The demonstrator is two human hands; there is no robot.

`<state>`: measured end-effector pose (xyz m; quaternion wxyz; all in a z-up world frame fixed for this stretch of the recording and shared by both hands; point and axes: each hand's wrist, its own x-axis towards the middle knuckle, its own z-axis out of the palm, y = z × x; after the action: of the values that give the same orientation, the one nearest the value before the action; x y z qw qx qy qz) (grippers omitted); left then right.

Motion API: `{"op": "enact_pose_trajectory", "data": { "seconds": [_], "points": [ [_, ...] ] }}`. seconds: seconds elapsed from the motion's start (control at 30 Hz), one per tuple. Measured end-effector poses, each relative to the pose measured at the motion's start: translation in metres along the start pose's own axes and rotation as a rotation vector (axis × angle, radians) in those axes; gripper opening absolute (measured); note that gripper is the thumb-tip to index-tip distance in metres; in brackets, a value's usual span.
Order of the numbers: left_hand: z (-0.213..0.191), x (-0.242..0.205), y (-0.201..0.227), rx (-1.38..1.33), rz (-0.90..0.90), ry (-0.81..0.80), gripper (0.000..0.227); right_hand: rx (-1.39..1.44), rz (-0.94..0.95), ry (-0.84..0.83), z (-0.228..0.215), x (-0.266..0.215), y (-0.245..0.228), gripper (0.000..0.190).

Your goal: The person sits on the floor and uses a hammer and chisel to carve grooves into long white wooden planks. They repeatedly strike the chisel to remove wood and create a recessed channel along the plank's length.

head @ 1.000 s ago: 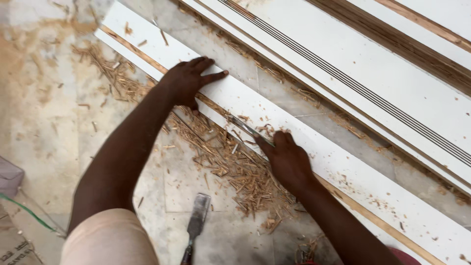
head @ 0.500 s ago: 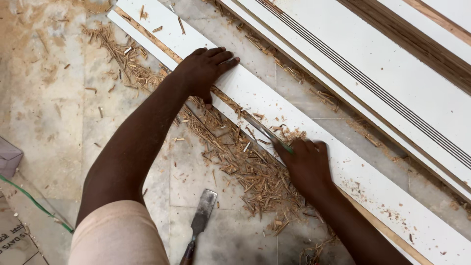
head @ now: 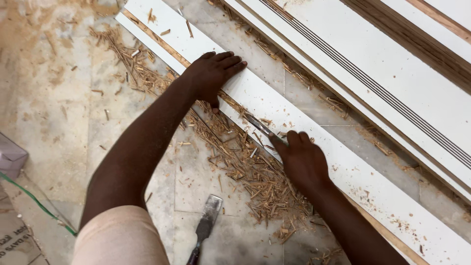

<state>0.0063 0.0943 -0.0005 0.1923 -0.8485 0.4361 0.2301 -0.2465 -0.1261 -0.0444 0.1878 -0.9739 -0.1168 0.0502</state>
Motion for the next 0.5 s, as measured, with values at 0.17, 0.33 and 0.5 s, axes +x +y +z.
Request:
{"op": "enact_pose_trajectory", "data": {
  "seconds": [0.17, 0.33, 0.5],
  "points": [
    [-0.005, -0.001, 0.001, 0.018, -0.027, -0.015, 0.155, -0.013, -0.025, 0.052, -0.003, -0.007, 0.006, 0.061],
    [-0.004, -0.003, 0.002, 0.007, -0.046, -0.047, 0.156, 0.039, 0.159, -0.159, -0.008, -0.048, 0.005, 0.070],
    [-0.007, -0.003, -0.001, -0.018, -0.025, -0.019, 0.156, 0.098, 0.104, -0.029, 0.014, 0.015, -0.014, 0.051]
  ]
}}
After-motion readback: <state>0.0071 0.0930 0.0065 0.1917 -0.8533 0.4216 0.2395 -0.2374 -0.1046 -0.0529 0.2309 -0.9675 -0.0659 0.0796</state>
